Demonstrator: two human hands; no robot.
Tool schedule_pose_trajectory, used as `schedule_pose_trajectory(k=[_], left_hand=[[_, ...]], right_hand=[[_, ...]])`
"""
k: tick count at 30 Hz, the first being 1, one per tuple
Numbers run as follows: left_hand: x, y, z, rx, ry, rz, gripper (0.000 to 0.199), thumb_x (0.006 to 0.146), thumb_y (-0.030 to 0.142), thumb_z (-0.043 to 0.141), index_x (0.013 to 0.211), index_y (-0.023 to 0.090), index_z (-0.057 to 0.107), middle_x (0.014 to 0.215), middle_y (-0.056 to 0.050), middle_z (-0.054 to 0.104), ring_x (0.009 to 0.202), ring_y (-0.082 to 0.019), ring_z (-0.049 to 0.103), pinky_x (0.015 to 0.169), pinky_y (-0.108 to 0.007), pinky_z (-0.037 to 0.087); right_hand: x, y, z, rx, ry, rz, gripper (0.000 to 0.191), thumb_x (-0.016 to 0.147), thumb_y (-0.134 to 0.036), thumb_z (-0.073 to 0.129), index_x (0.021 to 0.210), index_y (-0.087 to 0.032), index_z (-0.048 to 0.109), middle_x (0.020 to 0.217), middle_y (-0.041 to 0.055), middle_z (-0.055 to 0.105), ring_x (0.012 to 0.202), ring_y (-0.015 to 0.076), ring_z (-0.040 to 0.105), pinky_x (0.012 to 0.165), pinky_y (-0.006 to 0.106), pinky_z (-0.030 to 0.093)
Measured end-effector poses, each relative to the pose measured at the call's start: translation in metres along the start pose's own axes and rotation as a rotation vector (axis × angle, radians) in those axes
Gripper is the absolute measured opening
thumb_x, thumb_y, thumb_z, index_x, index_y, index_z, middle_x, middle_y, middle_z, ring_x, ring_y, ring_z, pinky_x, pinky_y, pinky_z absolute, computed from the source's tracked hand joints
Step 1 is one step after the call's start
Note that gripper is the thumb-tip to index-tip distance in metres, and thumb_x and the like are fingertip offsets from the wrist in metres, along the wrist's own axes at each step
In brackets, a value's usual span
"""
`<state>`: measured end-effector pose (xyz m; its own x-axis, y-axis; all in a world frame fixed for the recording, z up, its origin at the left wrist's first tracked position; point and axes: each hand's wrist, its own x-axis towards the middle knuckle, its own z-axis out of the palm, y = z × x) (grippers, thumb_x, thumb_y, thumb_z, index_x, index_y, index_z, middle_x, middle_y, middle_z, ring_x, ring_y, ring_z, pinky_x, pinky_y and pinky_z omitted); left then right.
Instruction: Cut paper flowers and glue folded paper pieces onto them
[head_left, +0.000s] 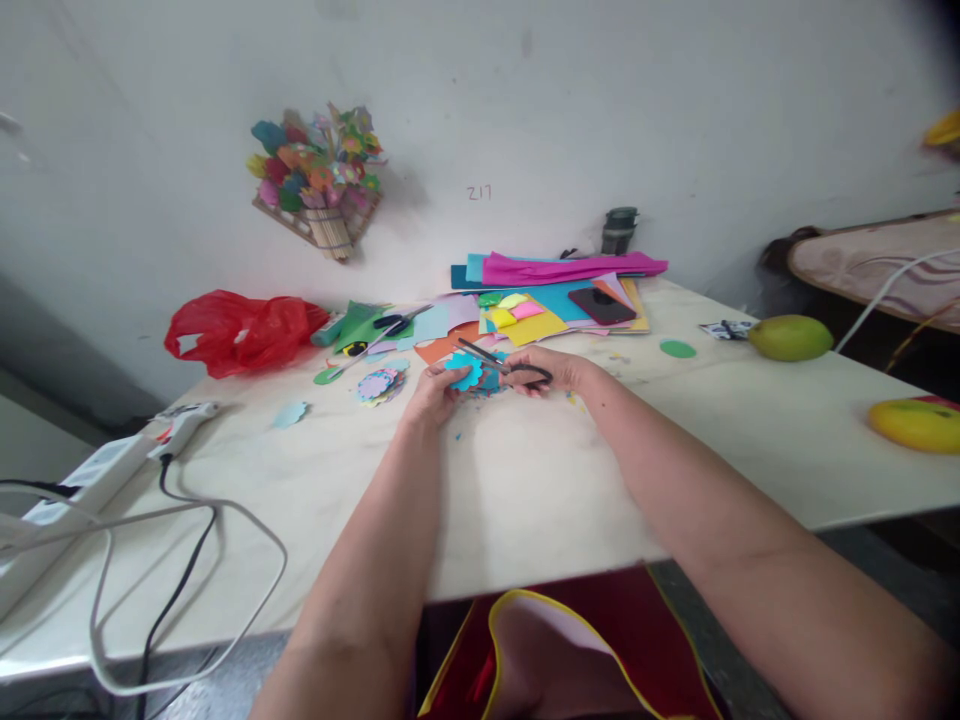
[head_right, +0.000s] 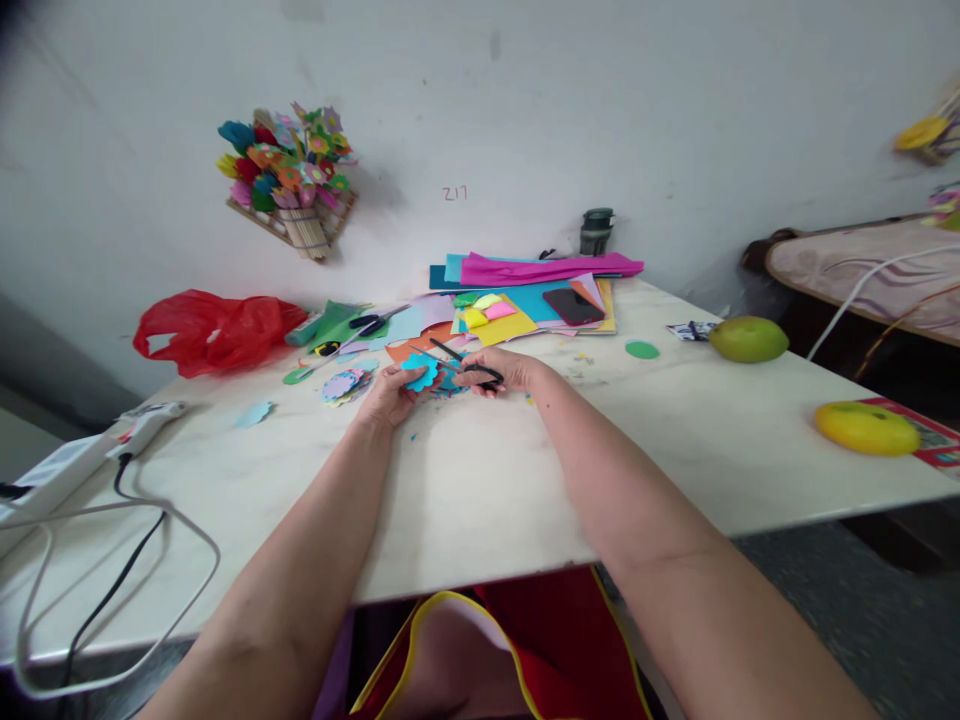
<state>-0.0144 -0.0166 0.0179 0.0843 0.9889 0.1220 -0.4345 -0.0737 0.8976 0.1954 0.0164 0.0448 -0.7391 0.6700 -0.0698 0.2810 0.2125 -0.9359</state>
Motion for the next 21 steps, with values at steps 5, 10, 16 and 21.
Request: schedule_pose_trajectory(k=[5,10,16,21], left_hand=[[-0.0011,0.0019,0.002,-0.011,0.022,0.009,0.026,0.051,0.018,0.081,0.07,0.009,0.066,0.066,-0.006,0.068,0.068,-0.02,0.068,0.076,-0.036,0.056],[-0.0006,0.0009,0.0015,-0.022,0.032,0.024,0.025,0.051,0.018,0.082,0.068,0.011,0.064,0.068,-0.004,0.068,0.071,-0.02,0.068,0.078,-0.038,0.056],[0.0006,-0.0002,0.0001,-0.014,0.032,0.024,0.025,0.051,0.018,0.081,0.068,0.011,0.064,0.07,-0.005,0.069,0.068,-0.018,0.067,0.077,-0.037,0.056],[0.0016,-0.0014,-0.0019,0.007,0.02,0.016,0.023,0.053,0.018,0.081,0.069,0.011,0.065,0.067,-0.004,0.068,0.067,-0.02,0.068,0.074,-0.036,0.056]], right_hand=[[0.0,-0.0001,0.0009,-0.012,0.019,0.007,0.026,0.074,-0.037,0.066,0.071,-0.015,0.052,0.045,-0.004,0.052,0.034,0.0052,0.044,0.031,0.017,0.022],[0.0029,0.005,-0.001,-0.012,0.011,0.021,0.027,0.073,-0.04,0.067,0.075,-0.015,0.055,0.046,-0.0039,0.054,0.034,0.0058,0.045,0.031,0.017,0.023],[0.0033,0.005,-0.0013,-0.004,0.006,0.03,0.023,0.075,-0.036,0.064,0.077,-0.015,0.055,0.046,-0.0035,0.055,0.033,0.006,0.045,0.03,0.017,0.023],[0.0029,0.0026,0.0011,0.012,0.005,0.013,0.022,0.075,-0.036,0.064,0.076,-0.015,0.055,0.047,-0.0031,0.056,0.033,0.0058,0.046,0.03,0.016,0.023]])
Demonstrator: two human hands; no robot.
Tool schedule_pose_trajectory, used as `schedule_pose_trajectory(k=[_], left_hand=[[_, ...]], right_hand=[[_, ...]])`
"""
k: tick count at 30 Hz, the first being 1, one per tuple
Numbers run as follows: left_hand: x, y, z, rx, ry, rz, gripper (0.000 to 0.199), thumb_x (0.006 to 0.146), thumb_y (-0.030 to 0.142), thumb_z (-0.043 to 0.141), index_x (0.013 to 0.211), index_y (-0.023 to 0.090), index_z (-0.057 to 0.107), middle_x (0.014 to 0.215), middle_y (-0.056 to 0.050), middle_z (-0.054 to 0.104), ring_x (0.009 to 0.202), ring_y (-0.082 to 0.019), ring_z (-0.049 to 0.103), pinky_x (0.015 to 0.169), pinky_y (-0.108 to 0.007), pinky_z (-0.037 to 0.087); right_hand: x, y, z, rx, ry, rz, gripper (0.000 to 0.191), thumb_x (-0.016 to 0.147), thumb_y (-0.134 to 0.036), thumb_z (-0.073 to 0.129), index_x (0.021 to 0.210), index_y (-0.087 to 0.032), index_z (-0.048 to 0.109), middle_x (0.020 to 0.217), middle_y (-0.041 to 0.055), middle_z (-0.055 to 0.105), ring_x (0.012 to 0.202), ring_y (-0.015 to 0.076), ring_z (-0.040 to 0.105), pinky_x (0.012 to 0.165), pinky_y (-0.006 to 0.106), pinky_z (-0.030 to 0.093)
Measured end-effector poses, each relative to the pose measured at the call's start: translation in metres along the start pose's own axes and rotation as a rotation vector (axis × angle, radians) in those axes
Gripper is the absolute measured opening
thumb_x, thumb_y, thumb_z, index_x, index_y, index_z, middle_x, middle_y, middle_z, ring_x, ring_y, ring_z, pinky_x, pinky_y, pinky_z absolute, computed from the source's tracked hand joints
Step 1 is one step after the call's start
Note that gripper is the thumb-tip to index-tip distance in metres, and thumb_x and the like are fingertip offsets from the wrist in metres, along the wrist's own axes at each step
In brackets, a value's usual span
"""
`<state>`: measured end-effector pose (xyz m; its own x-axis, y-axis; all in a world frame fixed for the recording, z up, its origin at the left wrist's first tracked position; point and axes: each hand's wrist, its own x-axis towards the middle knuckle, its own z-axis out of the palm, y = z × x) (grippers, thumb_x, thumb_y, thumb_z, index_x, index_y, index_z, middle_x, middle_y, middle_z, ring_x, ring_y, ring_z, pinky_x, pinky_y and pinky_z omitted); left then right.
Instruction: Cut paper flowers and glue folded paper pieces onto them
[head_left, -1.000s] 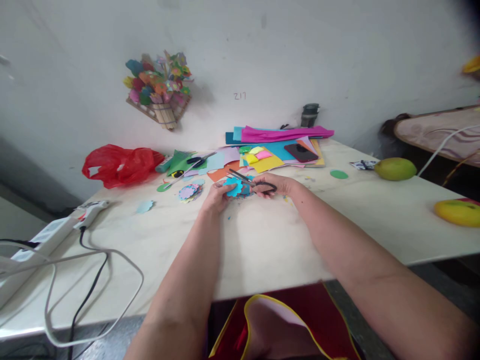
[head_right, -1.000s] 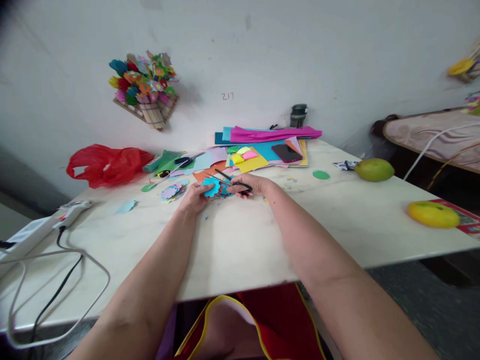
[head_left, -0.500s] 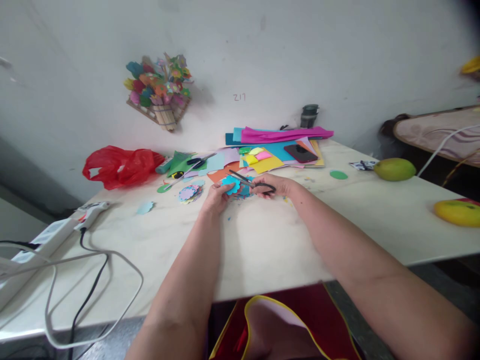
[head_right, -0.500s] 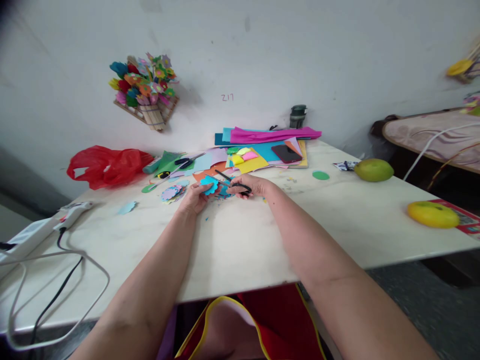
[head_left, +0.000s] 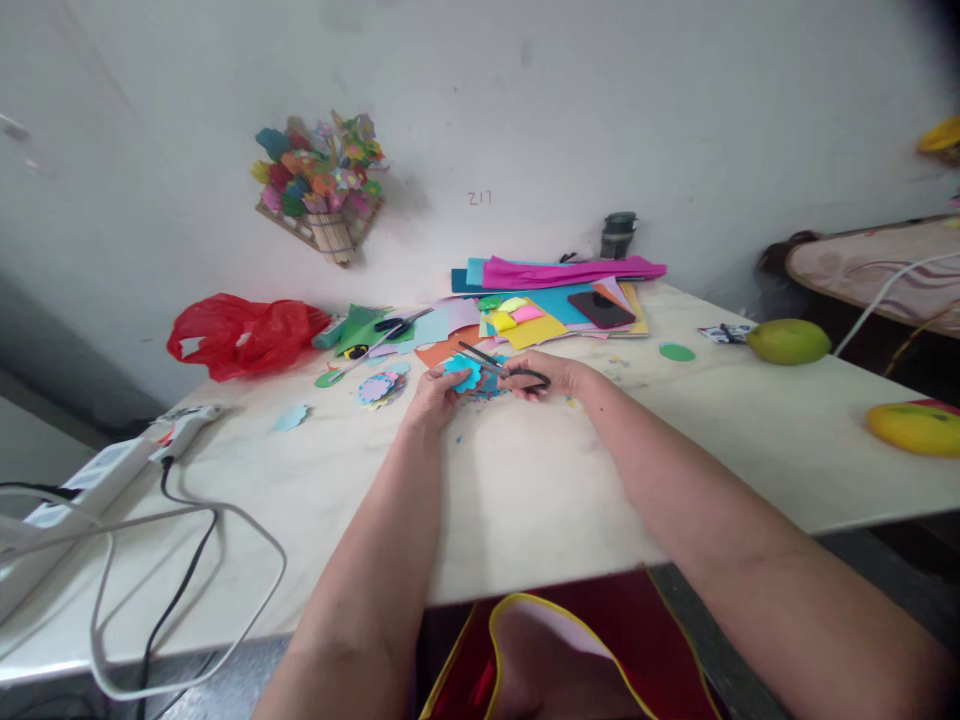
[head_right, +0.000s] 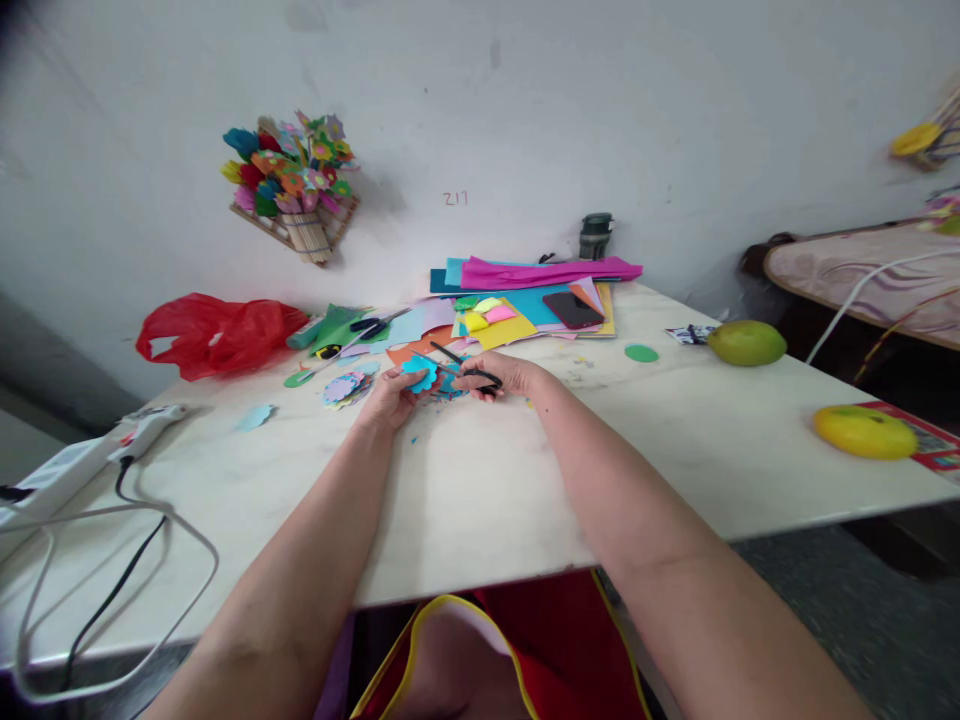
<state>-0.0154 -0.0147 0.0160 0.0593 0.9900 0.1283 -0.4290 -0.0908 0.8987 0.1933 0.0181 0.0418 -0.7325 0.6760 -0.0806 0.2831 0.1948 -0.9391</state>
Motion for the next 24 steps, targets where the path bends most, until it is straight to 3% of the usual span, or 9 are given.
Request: schedule_pose_trajectory(k=[12,17,24], left_hand=[[0.0,0.001,0.0,-0.014,0.021,0.0,0.027,0.053,0.022,0.082,0.071,0.011,0.066,0.071,-0.005,0.069,0.066,-0.017,0.066,0.072,-0.035,0.056],[0.0,0.001,0.0,0.03,0.041,0.019,0.027,0.055,0.024,0.082,0.072,0.012,0.065,0.069,-0.004,0.068,0.056,-0.013,0.063,0.061,-0.027,0.055],[0.001,0.001,0.0,0.089,-0.024,0.055,0.03,0.057,0.031,0.082,0.069,0.011,0.062,0.056,-0.001,0.062,0.047,-0.008,0.055,0.048,-0.019,0.046]], right_hand=[[0.006,0.011,-0.004,-0.01,0.016,-0.013,0.028,0.072,-0.04,0.068,0.08,-0.015,0.057,0.049,-0.004,0.055,0.035,0.006,0.046,0.03,0.017,0.025],[0.002,0.006,-0.003,0.015,0.01,-0.027,0.029,0.075,-0.042,0.065,0.075,-0.015,0.053,0.051,-0.002,0.057,0.036,0.0057,0.047,0.03,0.017,0.025],[-0.001,0.003,0.001,0.04,0.07,-0.069,0.033,0.076,-0.045,0.064,0.075,-0.014,0.052,0.056,-0.0013,0.058,0.038,0.005,0.048,0.032,0.016,0.028]])
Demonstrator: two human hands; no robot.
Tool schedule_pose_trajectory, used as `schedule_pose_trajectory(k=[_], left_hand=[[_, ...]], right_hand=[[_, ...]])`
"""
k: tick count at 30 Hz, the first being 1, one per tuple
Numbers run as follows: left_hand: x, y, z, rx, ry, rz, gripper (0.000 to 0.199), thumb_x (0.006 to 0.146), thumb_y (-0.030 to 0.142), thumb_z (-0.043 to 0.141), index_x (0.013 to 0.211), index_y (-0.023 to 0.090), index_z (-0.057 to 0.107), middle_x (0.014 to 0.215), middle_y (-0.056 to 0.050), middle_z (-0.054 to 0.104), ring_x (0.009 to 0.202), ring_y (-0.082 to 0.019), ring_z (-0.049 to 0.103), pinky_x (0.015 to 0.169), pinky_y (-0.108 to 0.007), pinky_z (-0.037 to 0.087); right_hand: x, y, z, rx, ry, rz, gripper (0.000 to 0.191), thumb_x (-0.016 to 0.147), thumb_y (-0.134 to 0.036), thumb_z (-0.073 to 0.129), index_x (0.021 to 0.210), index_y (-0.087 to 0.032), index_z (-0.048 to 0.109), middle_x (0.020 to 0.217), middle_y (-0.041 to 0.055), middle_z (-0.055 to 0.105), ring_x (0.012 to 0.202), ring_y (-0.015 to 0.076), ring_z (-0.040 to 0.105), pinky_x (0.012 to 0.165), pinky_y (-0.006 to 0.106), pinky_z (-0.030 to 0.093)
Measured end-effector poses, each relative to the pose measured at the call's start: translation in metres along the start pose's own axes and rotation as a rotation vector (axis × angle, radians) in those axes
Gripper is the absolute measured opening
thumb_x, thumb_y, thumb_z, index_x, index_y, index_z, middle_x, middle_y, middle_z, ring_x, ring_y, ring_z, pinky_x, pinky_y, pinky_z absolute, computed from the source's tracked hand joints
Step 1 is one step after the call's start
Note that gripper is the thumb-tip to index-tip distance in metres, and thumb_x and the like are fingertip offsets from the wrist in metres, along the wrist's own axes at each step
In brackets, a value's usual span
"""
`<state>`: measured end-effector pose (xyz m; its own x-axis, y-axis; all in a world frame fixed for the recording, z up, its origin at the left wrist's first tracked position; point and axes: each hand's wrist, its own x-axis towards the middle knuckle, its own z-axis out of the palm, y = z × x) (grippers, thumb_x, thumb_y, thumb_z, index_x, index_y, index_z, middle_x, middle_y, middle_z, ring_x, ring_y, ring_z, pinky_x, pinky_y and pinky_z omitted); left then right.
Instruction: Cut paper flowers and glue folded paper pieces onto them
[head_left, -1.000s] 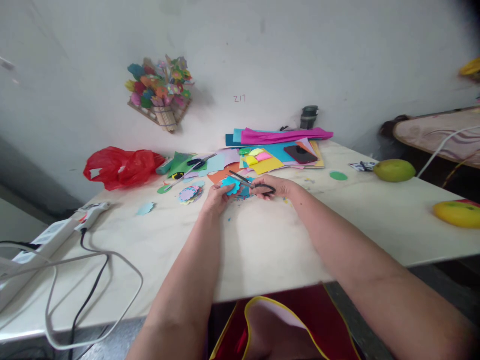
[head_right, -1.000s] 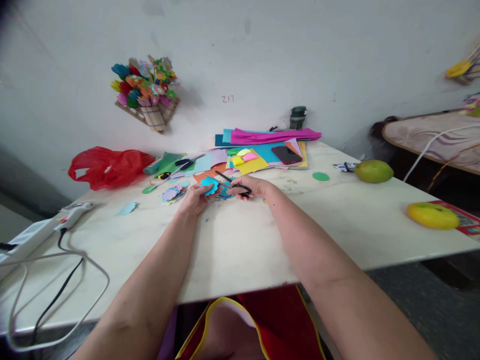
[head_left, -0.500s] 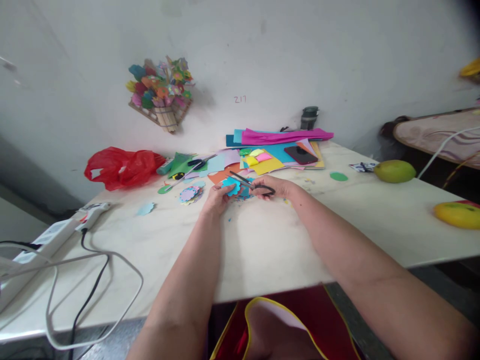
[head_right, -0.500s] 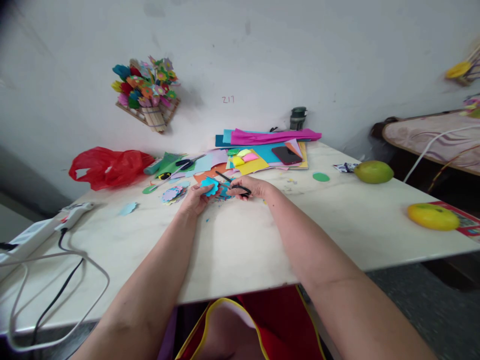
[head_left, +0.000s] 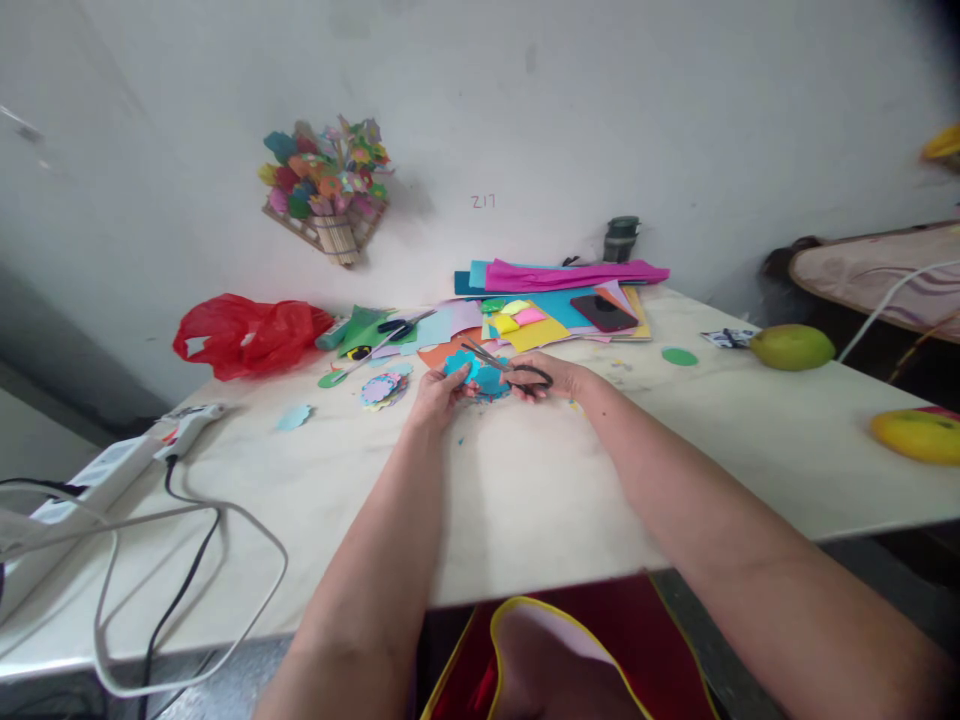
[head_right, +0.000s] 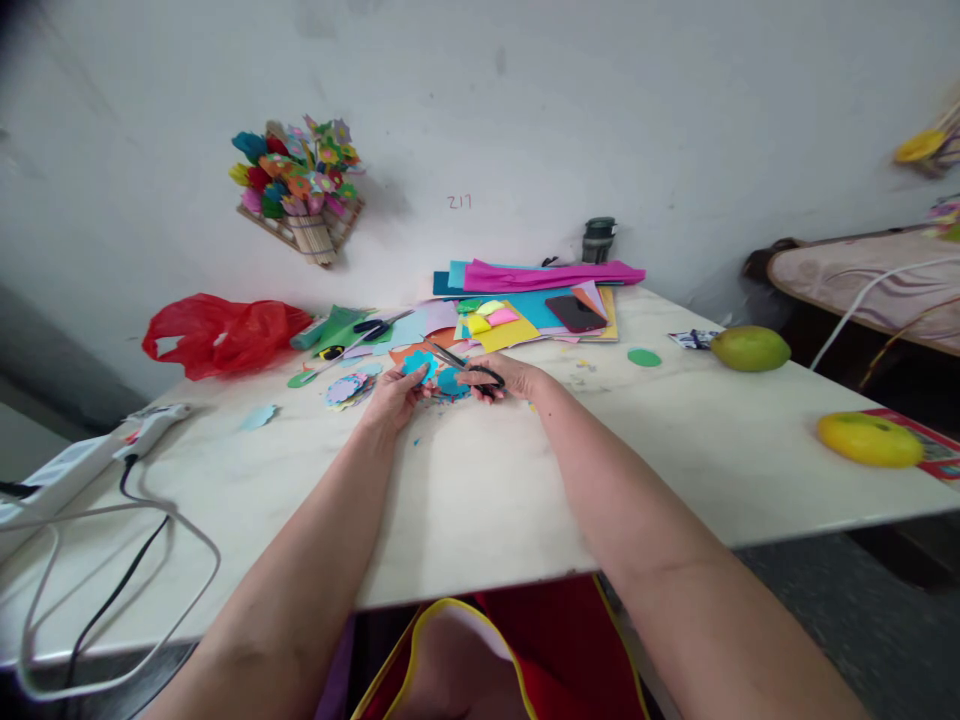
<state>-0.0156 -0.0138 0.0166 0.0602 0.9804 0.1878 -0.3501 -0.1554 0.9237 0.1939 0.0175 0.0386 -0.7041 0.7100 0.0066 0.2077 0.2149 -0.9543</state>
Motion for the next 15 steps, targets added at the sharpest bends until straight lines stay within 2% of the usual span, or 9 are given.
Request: schedule_pose_trajectory(k=[4,10,15], left_hand=[[0.001,-0.001,0.0,0.008,-0.008,-0.003,0.031,0.057,0.034,0.082,0.067,0.012,0.063,0.056,-0.001,0.062,0.047,-0.008,0.054,0.047,-0.019,0.046],[0.0,0.0,0.004,-0.024,0.049,-0.002,0.034,0.049,0.033,0.086,0.068,0.011,0.067,0.069,-0.003,0.069,0.06,-0.012,0.063,0.064,-0.027,0.056],[0.001,-0.002,0.001,-0.022,0.036,0.018,0.034,0.052,0.033,0.085,0.072,0.011,0.068,0.071,-0.004,0.069,0.063,-0.013,0.064,0.068,-0.028,0.057]], right_hand=[[0.001,-0.001,0.004,-0.001,0.024,0.002,0.031,0.077,-0.043,0.064,0.075,-0.014,0.052,0.057,-0.0003,0.06,0.039,0.0052,0.048,0.031,0.017,0.027],[0.006,-0.001,0.011,0.026,0.032,-0.019,0.028,0.078,-0.039,0.064,0.075,-0.015,0.051,0.057,0.0,0.061,0.04,0.0065,0.052,0.03,0.016,0.027],[0.01,0.001,0.016,0.003,0.05,-0.041,0.026,0.081,-0.037,0.062,0.075,-0.014,0.052,0.058,0.0003,0.062,0.04,0.0069,0.053,0.03,0.016,0.027]])
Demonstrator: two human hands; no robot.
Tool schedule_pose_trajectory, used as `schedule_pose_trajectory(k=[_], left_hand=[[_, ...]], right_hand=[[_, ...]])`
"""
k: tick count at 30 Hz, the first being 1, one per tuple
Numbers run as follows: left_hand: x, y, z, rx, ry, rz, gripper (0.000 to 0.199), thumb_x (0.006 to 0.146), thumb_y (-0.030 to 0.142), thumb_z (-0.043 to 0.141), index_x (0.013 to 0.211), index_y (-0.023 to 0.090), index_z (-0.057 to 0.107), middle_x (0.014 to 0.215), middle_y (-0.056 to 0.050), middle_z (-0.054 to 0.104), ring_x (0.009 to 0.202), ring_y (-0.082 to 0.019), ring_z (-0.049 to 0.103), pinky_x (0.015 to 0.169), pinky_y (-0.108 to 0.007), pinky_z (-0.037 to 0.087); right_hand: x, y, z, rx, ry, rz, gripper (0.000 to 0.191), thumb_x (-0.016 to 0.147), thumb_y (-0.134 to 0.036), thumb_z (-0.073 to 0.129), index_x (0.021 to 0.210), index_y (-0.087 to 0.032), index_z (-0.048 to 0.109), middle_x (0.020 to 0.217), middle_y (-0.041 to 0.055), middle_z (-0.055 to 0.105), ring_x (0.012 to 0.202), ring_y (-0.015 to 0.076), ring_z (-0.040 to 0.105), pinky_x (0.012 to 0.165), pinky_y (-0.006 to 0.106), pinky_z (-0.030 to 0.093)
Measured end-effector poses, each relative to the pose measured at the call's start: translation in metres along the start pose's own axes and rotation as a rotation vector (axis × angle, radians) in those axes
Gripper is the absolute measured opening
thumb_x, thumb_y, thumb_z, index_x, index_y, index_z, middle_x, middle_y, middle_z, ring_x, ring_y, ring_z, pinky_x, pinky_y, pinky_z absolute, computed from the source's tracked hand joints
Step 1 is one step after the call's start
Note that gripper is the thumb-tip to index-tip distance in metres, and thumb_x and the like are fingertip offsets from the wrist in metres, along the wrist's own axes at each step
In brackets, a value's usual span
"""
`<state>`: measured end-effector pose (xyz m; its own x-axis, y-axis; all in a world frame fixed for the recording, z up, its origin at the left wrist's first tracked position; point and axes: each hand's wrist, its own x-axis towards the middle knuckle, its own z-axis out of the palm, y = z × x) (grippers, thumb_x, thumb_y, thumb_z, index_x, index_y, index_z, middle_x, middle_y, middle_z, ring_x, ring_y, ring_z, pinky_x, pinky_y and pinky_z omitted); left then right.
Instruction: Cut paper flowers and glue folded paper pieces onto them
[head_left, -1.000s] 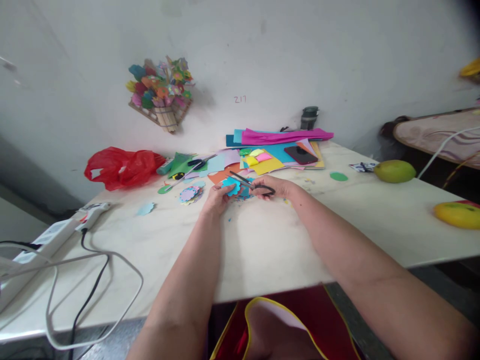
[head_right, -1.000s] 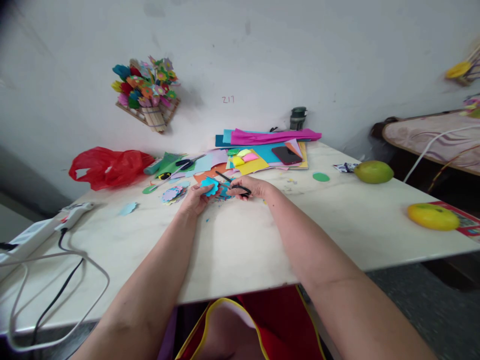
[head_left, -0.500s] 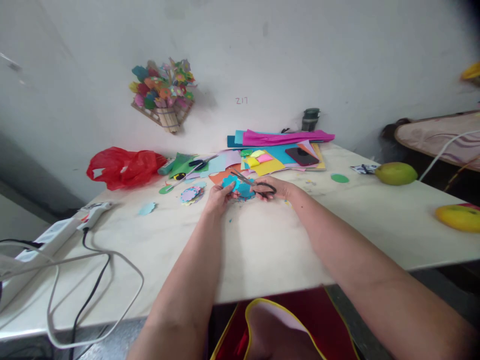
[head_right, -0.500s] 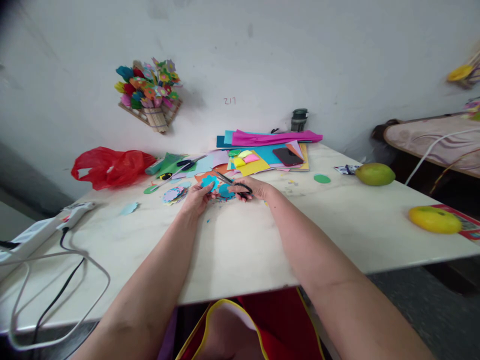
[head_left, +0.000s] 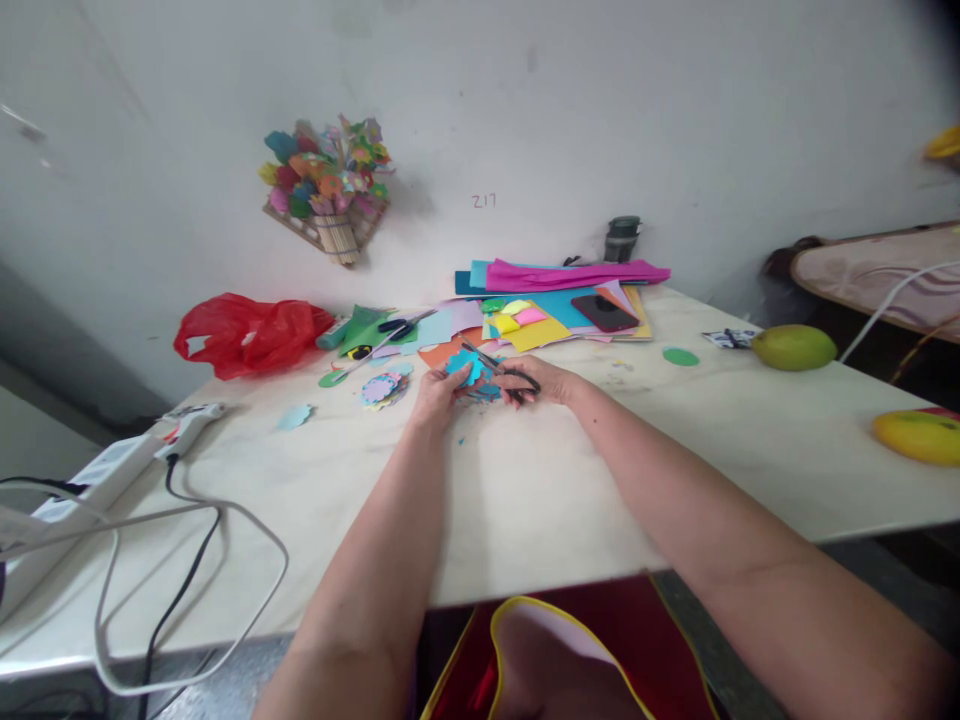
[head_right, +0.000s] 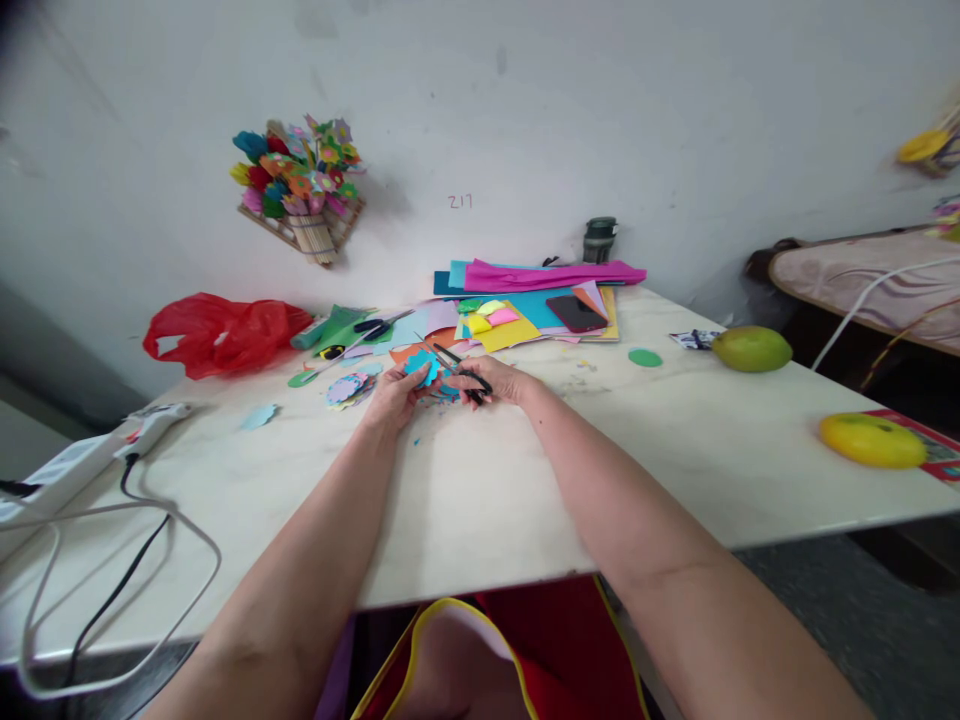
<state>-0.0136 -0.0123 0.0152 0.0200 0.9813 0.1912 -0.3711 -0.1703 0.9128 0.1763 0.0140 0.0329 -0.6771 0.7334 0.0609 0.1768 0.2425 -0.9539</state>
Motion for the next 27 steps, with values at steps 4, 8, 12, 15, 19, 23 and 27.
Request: schedule_pose_trajectory(k=[4,8,12,15,19,23,27], left_hand=[[0.002,-0.003,-0.003,0.01,-0.011,0.007,0.035,0.055,0.035,0.084,0.074,0.011,0.068,0.072,-0.004,0.069,0.065,-0.014,0.065,0.071,-0.031,0.057],[0.001,-0.003,-0.002,-0.008,-0.016,0.009,0.033,0.055,0.034,0.084,0.074,0.011,0.069,0.071,-0.004,0.069,0.065,-0.015,0.065,0.072,-0.032,0.057],[0.0,-0.002,0.001,-0.019,-0.005,-0.003,0.031,0.054,0.032,0.084,0.07,0.01,0.069,0.068,-0.004,0.069,0.062,-0.014,0.065,0.07,-0.03,0.057],[0.0,-0.002,0.001,-0.027,0.002,-0.013,0.03,0.055,0.031,0.084,0.069,0.01,0.069,0.068,-0.004,0.068,0.06,-0.014,0.064,0.068,-0.029,0.058],[0.0,-0.001,0.001,-0.041,0.007,-0.039,0.029,0.057,0.031,0.083,0.07,0.011,0.068,0.068,-0.005,0.069,0.059,-0.015,0.064,0.065,-0.03,0.058],[-0.002,0.001,0.004,-0.048,0.023,-0.081,0.024,0.062,0.028,0.08,0.072,0.011,0.067,0.068,-0.005,0.069,0.06,-0.015,0.065,0.065,-0.03,0.058],[-0.004,0.004,0.007,-0.055,0.043,-0.099,0.02,0.064,0.025,0.078,0.069,0.012,0.064,0.065,-0.003,0.067,0.057,-0.015,0.065,0.064,-0.029,0.058]], right_hand=[[0.001,0.002,0.001,-0.009,0.003,-0.013,0.028,0.08,-0.04,0.062,0.079,-0.013,0.055,0.059,0.0004,0.062,0.039,0.0072,0.053,0.03,0.016,0.028],[0.001,0.001,0.002,-0.005,0.021,-0.022,0.029,0.079,-0.041,0.063,0.081,-0.013,0.056,0.058,0.0003,0.062,0.039,0.008,0.053,0.03,0.017,0.028],[0.001,0.0,0.004,0.009,0.045,-0.011,0.029,0.078,-0.041,0.064,0.079,-0.013,0.056,0.057,0.0006,0.062,0.041,0.0085,0.054,0.029,0.017,0.028],[0.003,0.002,0.004,0.013,0.048,-0.022,0.03,0.079,-0.043,0.063,0.078,-0.014,0.056,0.058,0.0006,0.062,0.041,0.0082,0.054,0.029,0.017,0.028],[0.008,0.01,0.005,-0.019,0.075,-0.04,0.034,0.079,-0.048,0.062,0.078,-0.014,0.057,0.059,0.0003,0.062,0.041,0.0075,0.053,0.03,0.016,0.028],[0.01,0.012,0.007,-0.014,0.095,-0.048,0.034,0.079,-0.047,0.063,0.078,-0.014,0.056,0.057,-0.0008,0.061,0.04,0.0067,0.052,0.03,0.016,0.027],[0.01,0.009,0.01,0.013,0.092,-0.051,0.031,0.079,-0.045,0.064,0.078,-0.014,0.056,0.059,-0.0014,0.061,0.04,0.0064,0.053,0.029,0.016,0.026]])
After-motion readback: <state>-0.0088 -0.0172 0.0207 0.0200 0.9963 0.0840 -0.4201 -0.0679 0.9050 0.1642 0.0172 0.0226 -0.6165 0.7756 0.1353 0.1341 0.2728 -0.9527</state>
